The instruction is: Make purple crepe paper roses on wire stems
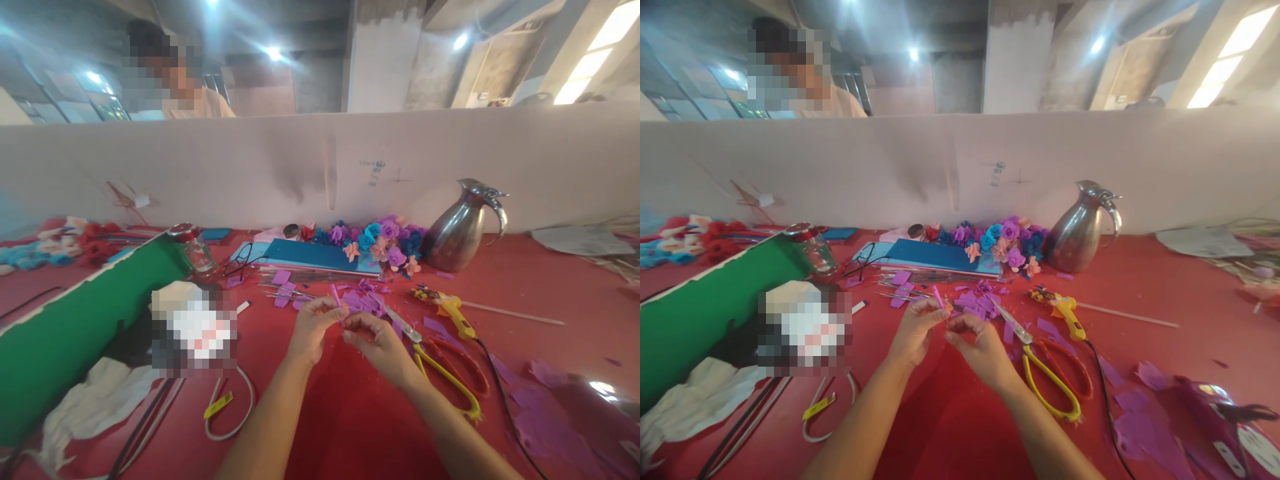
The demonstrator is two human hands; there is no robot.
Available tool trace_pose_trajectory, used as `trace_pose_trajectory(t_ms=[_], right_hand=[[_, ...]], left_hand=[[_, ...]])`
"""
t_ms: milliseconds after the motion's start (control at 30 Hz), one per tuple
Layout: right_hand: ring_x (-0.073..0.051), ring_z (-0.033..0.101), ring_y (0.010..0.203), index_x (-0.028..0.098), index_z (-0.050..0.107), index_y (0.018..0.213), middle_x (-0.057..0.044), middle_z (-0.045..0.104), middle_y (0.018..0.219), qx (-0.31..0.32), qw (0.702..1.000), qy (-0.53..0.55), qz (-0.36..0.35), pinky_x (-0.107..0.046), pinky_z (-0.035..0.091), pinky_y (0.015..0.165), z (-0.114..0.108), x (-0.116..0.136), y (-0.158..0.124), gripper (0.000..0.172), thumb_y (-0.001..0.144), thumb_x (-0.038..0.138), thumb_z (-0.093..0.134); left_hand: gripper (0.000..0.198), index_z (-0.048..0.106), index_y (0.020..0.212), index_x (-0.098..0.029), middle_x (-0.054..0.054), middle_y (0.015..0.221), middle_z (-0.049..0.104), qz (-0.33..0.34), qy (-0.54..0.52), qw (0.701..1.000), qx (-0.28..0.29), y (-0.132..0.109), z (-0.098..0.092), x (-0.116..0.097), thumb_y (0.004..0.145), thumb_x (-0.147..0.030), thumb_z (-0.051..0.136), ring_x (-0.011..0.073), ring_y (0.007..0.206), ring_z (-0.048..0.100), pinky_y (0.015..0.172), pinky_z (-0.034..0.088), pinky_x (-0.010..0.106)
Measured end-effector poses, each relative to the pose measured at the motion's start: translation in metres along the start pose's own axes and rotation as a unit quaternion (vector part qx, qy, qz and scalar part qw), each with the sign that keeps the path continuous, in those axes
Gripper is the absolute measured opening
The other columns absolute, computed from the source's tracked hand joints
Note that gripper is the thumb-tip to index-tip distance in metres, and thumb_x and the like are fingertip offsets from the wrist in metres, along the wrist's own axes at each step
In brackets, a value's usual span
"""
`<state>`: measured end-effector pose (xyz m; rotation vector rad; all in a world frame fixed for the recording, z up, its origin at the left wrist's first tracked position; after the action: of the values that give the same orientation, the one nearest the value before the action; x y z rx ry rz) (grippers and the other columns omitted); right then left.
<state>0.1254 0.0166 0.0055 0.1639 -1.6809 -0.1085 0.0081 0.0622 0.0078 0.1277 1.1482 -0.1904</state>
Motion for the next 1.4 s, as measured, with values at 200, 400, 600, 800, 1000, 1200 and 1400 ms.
trace_pose_trajectory(t_ms=[200, 400, 600, 800, 1000, 1200, 1400], right_hand=[[-0.017, 0.058, 0.07, 0.019, 0.066, 0.078, -0.002, 0.066, 0.073, -0.038, 0.999, 0.022, 0.007, -0.03, 0.046, 0.07, -0.005, -0.003, 0.0, 0.019, 0.075, 0.037, 0.063], [-0.015, 0.056, 0.068, 0.018, 0.066, 0.08, -0.001, 0.063, 0.071, -0.028, 0.998, 0.045, 0.029, -0.028, 0.044, 0.068, -0.006, -0.01, 0.001, 0.019, 0.075, 0.036, 0.064], [-0.014, 0.055, 0.066, 0.018, 0.067, 0.078, 0.001, 0.062, 0.068, -0.018, 0.994, 0.092, 0.05, -0.028, 0.043, 0.069, -0.003, -0.009, 0.001, 0.016, 0.073, 0.033, 0.065], [-0.014, 0.055, 0.066, 0.018, 0.066, 0.069, 0.0, 0.063, 0.066, 0.002, 0.995, 0.087, 0.05, -0.029, 0.044, 0.07, 0.0, -0.005, 0.001, 0.016, 0.073, 0.033, 0.064], [-0.018, 0.061, 0.076, 0.019, 0.068, 0.08, -0.004, 0.067, 0.078, -0.085, 0.995, 0.041, 0.027, -0.03, 0.047, 0.071, -0.02, -0.001, 0.002, 0.021, 0.072, 0.038, 0.065], [-0.019, 0.061, 0.081, 0.022, 0.07, 0.087, -0.004, 0.066, 0.084, -0.096, 0.992, 0.075, -0.016, -0.03, 0.049, 0.071, -0.029, 0.007, 0.001, 0.021, 0.076, 0.038, 0.063], [-0.019, 0.06, 0.081, 0.022, 0.071, 0.076, -0.003, 0.065, 0.081, -0.096, 0.993, 0.015, -0.071, -0.033, 0.047, 0.078, -0.029, 0.011, 0.001, 0.014, 0.078, 0.034, 0.065]], left_hand=[[0.021, 0.075, 0.071, -0.016, 0.006, 0.072, 0.071, -0.056, 0.027, 0.997, 0.046, -0.001, 0.005, 0.005, 0.052, -0.024, 0.081, 0.0193, 0.075, 0.06, 0.076, 0.043, 0.031], [0.018, 0.076, 0.069, -0.016, 0.007, 0.07, 0.071, -0.062, 0.027, 0.997, 0.049, -0.002, 0.005, 0.009, 0.06, -0.031, 0.078, 0.0189, 0.073, 0.061, 0.076, 0.043, 0.032], [0.016, 0.075, 0.067, -0.017, 0.004, 0.064, 0.069, -0.063, 0.02, 0.997, 0.045, -0.002, 0.007, 0.009, 0.06, -0.031, 0.078, 0.0154, 0.067, 0.057, 0.07, 0.042, 0.029], [0.011, 0.074, 0.064, -0.018, 0.002, 0.065, 0.067, -0.054, 0.036, 0.998, 0.026, -0.003, 0.006, 0.01, 0.059, -0.027, 0.079, 0.0146, 0.066, 0.056, 0.063, 0.041, 0.026], [0.011, 0.072, 0.061, -0.017, 0.0, 0.063, 0.067, -0.034, 0.051, 0.998, 0.023, -0.003, 0.006, 0.008, 0.059, -0.025, 0.079, 0.0128, 0.066, 0.056, 0.071, 0.042, 0.026], [0.013, 0.074, 0.064, -0.017, 0.001, 0.064, 0.068, -0.031, 0.101, 0.993, 0.049, -0.004, 0.011, 0.015, 0.06, -0.029, 0.078, 0.014, 0.066, 0.058, 0.072, 0.043, 0.027], [0.015, 0.074, 0.064, -0.017, 0.001, 0.064, 0.067, -0.007, 0.153, 0.986, 0.06, -0.006, 0.019, 0.018, 0.06, -0.031, 0.077, 0.0171, 0.071, 0.059, 0.074, 0.043, 0.028]])
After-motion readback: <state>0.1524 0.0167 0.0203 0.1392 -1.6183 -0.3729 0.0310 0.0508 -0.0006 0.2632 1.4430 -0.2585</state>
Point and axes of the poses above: each hand's wrist, its own y-axis towards the middle knuckle, its own z-axis out of the palm, x = y × z, the point moved 6 cm from there along y, towards the middle knuckle
